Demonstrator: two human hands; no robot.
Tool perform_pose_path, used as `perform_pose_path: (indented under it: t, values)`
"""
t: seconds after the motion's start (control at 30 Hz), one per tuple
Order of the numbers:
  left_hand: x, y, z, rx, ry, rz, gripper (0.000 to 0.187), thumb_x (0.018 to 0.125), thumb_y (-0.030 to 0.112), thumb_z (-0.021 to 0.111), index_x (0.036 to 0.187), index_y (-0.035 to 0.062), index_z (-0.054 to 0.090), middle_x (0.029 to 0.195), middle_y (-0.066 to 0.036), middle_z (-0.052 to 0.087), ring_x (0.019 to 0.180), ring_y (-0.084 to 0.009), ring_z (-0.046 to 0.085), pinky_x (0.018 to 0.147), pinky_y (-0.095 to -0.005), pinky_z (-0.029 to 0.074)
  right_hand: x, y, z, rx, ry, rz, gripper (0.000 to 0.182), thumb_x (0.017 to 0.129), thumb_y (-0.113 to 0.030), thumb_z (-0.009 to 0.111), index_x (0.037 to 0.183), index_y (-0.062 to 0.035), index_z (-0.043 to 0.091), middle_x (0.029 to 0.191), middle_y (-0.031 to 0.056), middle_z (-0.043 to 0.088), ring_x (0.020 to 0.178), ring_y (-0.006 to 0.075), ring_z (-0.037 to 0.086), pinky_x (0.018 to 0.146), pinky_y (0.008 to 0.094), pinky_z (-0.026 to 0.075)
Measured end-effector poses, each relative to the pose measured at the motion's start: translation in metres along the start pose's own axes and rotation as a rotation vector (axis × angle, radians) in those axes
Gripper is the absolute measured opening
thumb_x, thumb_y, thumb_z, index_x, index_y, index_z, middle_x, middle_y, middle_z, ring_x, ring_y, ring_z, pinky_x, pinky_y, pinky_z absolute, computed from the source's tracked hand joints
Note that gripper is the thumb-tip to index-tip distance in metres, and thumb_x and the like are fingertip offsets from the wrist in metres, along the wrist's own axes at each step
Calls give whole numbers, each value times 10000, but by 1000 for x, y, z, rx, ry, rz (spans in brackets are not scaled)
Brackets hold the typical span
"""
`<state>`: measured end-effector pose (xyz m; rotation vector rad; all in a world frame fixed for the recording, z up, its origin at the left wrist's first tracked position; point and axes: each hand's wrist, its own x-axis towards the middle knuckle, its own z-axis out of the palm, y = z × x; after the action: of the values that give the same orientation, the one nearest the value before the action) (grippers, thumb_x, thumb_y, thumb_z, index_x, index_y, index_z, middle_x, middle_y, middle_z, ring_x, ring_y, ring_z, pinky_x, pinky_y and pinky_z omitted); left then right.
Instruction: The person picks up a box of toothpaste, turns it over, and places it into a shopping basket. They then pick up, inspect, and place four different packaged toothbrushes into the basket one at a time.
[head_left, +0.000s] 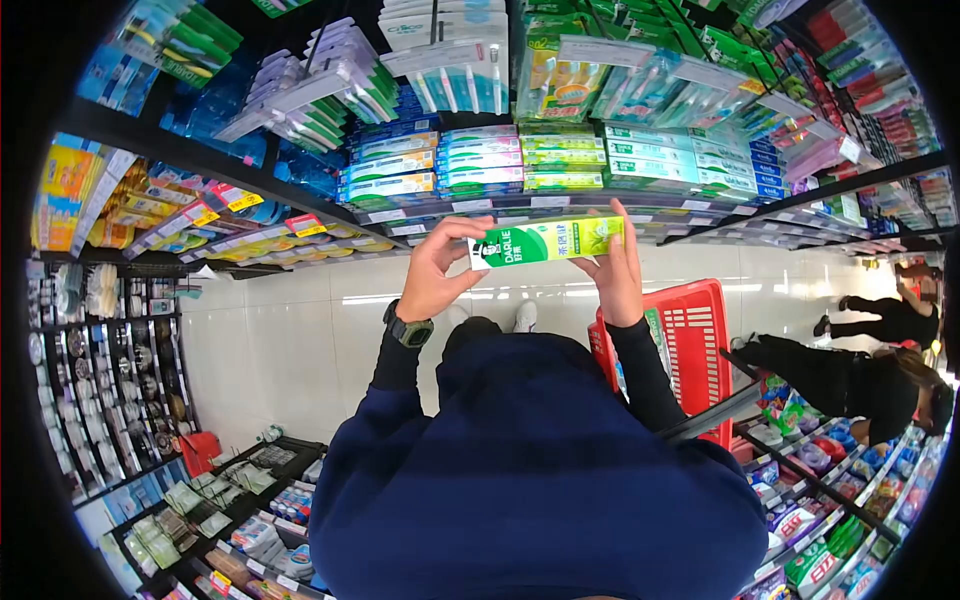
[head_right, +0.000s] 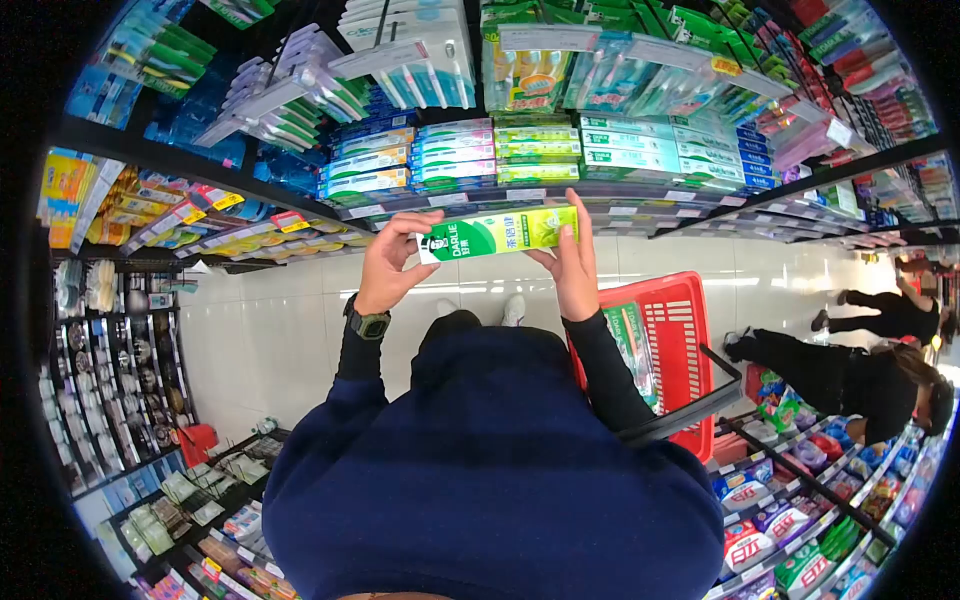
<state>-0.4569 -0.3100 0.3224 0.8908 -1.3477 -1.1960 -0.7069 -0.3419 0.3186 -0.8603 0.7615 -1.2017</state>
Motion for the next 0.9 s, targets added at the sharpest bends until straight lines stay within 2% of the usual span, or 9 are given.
perform_pose_path:
  t: [0.07,0.17,0.33,0.53,0.67,0.77,0.8,0.83,0.9]
  values:
    - [2,-3,-1,3,10,2,404,720,-116,634,1075,25,502,1175,-128,520,1248,-299,432,975,-390,433,0,-1,1,-38,0,80,466,986,-193,357,1430,-131,228,1372,96,333,1135,201,493,798,362,531]
    - [5,-5,-3,-26,25,-1,392,729,-134,586,1089,5,512,1189,-132,508,1251,-285,431,1014,-401,400,4,3,1,-135,24,35,465,985,-192,358,1429,-130,234,1380,92,326,1119,193,503,786,350,532]
    - [8,-18,-10,0,92,54,452,719,-143,564,1136,12,479,1245,-162,489,1260,-300,421,1018,-397,373,12,-2,17,43,35,-17,543,903,-39,404,1419,-99,247,1355,114,371,1127,191,499,867,309,482]
    - [26,-18,-19,-41,190,138,520,707,-140,560,1197,1,455,1310,-207,441,1249,-276,409,1023,-378,342,24,10,11,61,-46,-108,572,821,-4,429,1375,-62,297,1300,133,450,1154,204,482,923,334,440]
    - [32,-21,-25,-67,147,104,542,708,-139,572,1219,-4,449,1312,-199,441,1251,-260,404,1001,-363,369,30,3,24,18,57,-89,550,861,-23,416,1392,-60,275,1335,146,433,1139,205,495,885,313,464]
    - [33,-27,-34,-166,10,-121,436,788,-45,600,1204,-5,473,1243,-142,501,1161,-216,504,947,-330,434,34,0,29,2,146,-31,506,910,-57,400,1401,-61,278,1371,150,407,1111,186,518,839,287,491]
    - [30,-37,-40,-151,31,-203,307,868,51,575,1161,-2,500,1106,-119,589,1022,-176,581,837,-278,479,33,3,26,-48,126,-14,488,927,-74,390,1402,-61,282,1383,151,394,1099,178,526,826,287,501]
    - [29,-46,-41,-156,22,-208,307,868,51,575,1161,-2,500,1106,-119,589,1022,-176,581,837,-278,479,33,6,25,-95,106,1,470,944,-90,381,1403,-61,287,1395,152,381,1087,169,534,813,287,510]
    - [34,-52,-38,-214,153,-426,230,907,87,543,1118,0,516,1007,-110,628,888,-127,605,735,-234,486,34,13,26,-84,132,-7,429,943,-95,406,1366,-49,348,1324,136,459,1014,148,568,764,284,531]
